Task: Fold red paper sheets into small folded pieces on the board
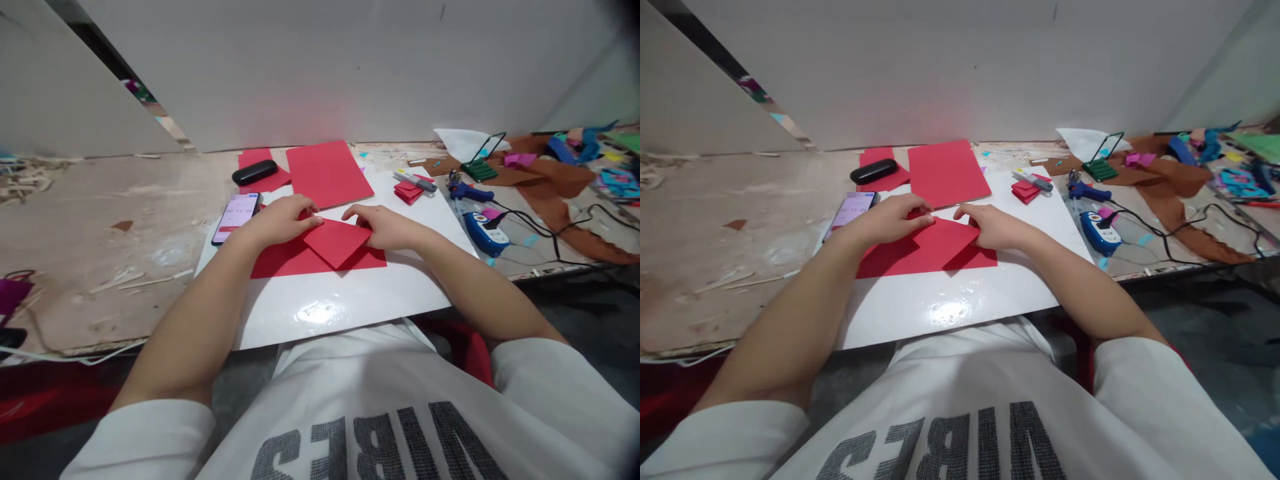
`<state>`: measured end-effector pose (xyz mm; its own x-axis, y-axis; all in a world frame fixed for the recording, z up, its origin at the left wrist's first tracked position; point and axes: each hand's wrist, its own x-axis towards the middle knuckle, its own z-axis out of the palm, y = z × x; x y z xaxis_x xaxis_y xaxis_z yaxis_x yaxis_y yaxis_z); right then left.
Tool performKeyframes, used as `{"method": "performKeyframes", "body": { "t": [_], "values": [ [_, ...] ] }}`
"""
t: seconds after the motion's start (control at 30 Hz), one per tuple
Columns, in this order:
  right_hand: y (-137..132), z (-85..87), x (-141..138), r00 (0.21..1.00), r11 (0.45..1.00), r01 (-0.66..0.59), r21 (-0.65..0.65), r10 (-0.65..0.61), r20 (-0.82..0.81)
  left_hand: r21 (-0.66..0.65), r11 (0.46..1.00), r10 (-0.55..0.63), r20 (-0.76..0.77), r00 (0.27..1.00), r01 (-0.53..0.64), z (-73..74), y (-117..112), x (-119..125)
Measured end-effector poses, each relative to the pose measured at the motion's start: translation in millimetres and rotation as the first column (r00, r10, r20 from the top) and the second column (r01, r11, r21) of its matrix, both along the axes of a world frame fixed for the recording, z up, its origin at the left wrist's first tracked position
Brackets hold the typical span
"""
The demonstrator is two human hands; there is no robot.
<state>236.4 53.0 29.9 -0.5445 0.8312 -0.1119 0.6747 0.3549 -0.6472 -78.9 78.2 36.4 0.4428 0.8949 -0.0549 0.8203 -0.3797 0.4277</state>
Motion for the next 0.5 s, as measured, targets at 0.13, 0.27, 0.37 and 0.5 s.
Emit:
{"method": "performKeyframes", "body": {
  "t": [0.13,0.27,0.37,0.5],
  "values": [
    [18,-0.9,13,0.985,0.949,0.142,0.280,-0.108,-0.132,-0.006,0.997,0.077,0.011,0.997,-0.077,6.5,-7,6],
    [30,-1.3,23,0.982,0.855,0.178,0.487,-0.125,-0.139,-0.009,0.996,0.091,0.088,0.992,-0.091,4.9,-7,9],
    [25,-1.3,20,0.995,0.865,-0.100,0.491,0.100,0.027,-0.067,0.995,0.079,0.130,0.988,-0.071,0.4,-7,12],
    [16,-4.1,17,0.950,0.879,-0.283,0.384,0.202,0.236,-0.133,0.991,0.035,0.116,0.993,-0.019,-6.2,-8,18]
  ]
}}
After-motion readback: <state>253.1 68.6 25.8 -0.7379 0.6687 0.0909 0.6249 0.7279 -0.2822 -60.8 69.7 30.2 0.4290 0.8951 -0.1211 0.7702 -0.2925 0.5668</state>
